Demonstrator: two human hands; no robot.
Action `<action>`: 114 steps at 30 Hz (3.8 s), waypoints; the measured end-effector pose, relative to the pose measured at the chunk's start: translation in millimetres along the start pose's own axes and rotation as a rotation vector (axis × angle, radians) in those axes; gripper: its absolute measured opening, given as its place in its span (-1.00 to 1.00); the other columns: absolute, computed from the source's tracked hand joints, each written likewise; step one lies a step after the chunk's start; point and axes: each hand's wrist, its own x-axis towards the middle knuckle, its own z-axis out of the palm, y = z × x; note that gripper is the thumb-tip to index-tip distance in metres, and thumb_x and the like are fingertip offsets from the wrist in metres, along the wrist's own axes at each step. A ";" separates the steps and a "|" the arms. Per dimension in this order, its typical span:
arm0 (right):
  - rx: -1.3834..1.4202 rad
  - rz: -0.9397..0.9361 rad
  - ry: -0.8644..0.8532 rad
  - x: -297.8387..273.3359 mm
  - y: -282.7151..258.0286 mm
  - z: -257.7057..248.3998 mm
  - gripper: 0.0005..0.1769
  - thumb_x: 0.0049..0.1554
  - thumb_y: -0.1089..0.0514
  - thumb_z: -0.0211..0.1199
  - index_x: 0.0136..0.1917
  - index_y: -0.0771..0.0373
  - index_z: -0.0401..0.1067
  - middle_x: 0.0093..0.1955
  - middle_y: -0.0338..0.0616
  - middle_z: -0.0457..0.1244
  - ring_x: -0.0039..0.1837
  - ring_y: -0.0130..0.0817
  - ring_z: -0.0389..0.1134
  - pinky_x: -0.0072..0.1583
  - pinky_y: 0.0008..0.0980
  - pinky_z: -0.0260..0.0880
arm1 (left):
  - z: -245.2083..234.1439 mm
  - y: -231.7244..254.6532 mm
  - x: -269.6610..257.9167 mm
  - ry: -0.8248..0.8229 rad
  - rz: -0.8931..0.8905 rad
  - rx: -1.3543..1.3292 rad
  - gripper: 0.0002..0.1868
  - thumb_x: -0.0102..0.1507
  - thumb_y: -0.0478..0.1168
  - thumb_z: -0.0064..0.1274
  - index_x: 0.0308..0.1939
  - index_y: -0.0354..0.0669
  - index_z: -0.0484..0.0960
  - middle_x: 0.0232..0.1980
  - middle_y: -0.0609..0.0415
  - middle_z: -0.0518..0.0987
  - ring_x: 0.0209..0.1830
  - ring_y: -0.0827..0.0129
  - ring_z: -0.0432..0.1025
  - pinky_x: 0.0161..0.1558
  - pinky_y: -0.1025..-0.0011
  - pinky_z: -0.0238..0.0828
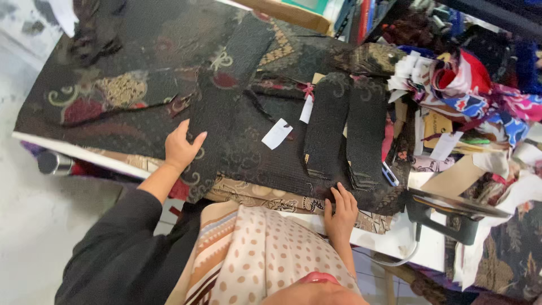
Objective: The person folds several pieces of patterned fabric on a table, aligning edges and smoothing creases by hand. The person handles each piece individually, folds it into a compact shape, and places it on the table.
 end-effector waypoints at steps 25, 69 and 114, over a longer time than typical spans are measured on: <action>-0.244 0.292 -0.132 124.1 -34.0 65.8 -0.33 0.13 0.28 0.11 0.52 0.13 0.28 0.32 0.23 0.30 0.27 0.20 0.34 0.25 0.04 0.35 | -23.0 2.4 20.3 -0.254 -0.052 -0.140 -0.39 0.16 0.08 0.38 -0.13 -0.43 0.49 -0.38 -0.26 0.52 -0.36 -0.18 0.48 -0.32 0.08 0.38; -0.316 0.112 -0.007 90.0 -24.6 86.7 -0.35 0.28 -0.05 0.20 0.54 0.25 0.24 0.63 0.14 0.05 0.59 0.08 0.08 0.47 0.08 0.06 | 56.9 21.3 278.1 -0.052 -0.237 -1.358 -0.56 0.19 -0.27 0.35 0.08 -0.32 0.56 0.05 -0.07 0.67 0.04 0.17 0.59 0.14 0.24 0.61; -0.257 0.103 0.063 100.9 -33.7 83.4 -0.19 0.08 -0.19 0.36 0.46 0.24 0.29 0.56 0.20 0.07 0.52 0.15 0.11 0.41 0.08 0.08 | 181.0 191.9 128.9 -0.112 -0.003 -1.494 -0.12 0.44 -0.29 0.01 0.71 -0.11 -0.20 0.65 -0.19 0.07 0.64 0.14 0.06 0.60 0.26 0.02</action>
